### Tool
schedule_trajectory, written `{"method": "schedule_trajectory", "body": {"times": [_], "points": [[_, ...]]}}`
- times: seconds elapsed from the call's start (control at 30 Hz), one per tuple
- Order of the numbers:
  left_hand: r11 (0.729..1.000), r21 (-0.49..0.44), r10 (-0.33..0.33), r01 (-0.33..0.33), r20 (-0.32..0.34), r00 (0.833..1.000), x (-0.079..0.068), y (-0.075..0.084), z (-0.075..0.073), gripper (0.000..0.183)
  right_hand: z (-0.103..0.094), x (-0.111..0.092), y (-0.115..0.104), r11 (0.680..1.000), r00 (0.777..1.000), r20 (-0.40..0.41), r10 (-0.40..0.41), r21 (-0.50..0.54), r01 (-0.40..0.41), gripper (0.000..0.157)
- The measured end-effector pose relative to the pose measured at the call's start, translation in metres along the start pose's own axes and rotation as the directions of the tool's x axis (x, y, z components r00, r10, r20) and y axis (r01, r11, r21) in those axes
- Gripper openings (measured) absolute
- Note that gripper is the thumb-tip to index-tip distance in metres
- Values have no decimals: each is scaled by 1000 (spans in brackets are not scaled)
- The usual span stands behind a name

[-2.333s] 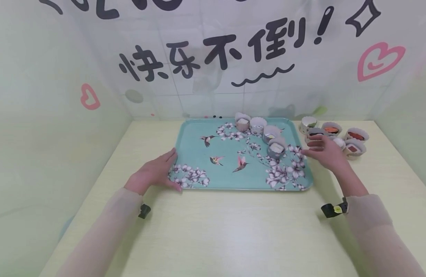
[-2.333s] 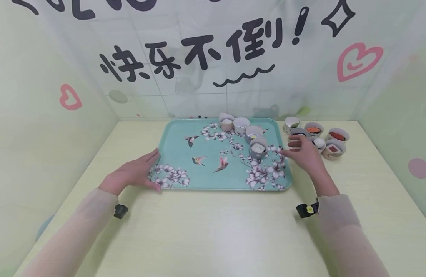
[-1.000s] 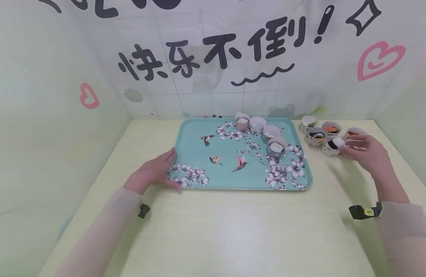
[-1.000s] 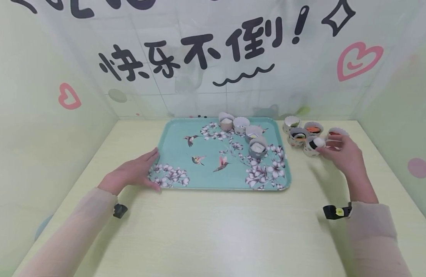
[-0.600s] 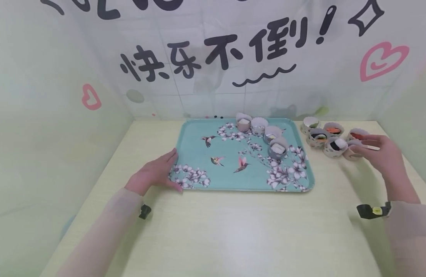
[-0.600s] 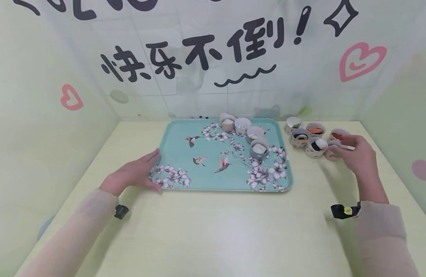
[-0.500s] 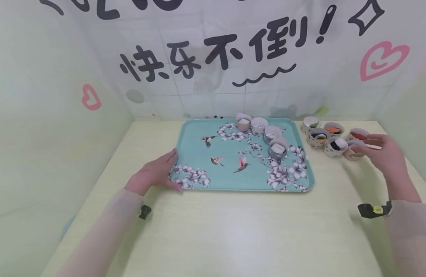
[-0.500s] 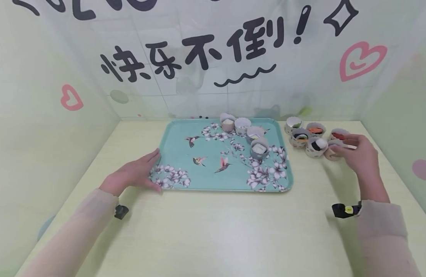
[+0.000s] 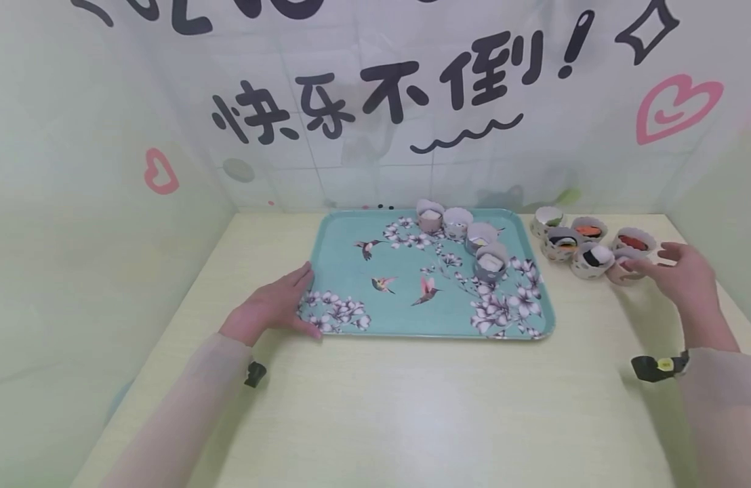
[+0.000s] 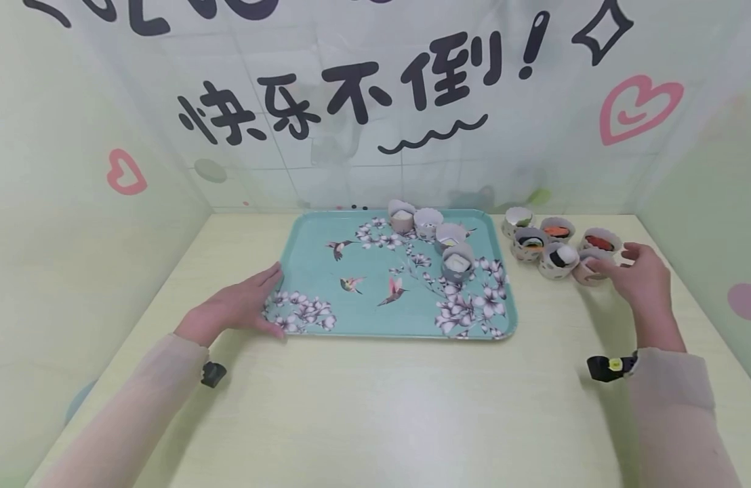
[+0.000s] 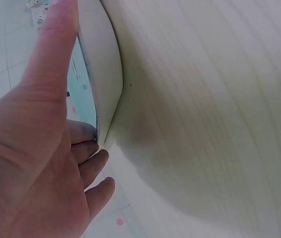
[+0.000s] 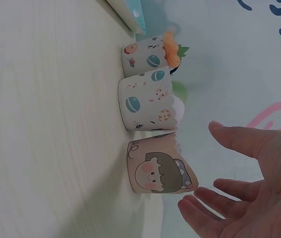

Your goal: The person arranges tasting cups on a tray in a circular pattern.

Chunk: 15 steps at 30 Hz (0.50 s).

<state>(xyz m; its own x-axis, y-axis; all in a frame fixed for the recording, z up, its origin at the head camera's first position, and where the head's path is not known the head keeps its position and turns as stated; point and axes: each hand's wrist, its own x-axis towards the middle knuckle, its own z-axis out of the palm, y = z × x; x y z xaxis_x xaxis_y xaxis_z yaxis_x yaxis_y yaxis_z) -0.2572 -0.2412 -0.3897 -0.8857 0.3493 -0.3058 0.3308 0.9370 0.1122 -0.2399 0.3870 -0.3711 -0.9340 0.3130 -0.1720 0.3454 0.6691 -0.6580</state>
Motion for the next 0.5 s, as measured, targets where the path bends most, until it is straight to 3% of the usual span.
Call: {"method": "schedule_trajectory", "body": {"times": [0.5], "points": [[1000, -10, 2, -2, 5, 1000, -1, -1, 0, 142, 9, 14, 13, 999, 993, 115, 13, -35, -9, 91]]}}
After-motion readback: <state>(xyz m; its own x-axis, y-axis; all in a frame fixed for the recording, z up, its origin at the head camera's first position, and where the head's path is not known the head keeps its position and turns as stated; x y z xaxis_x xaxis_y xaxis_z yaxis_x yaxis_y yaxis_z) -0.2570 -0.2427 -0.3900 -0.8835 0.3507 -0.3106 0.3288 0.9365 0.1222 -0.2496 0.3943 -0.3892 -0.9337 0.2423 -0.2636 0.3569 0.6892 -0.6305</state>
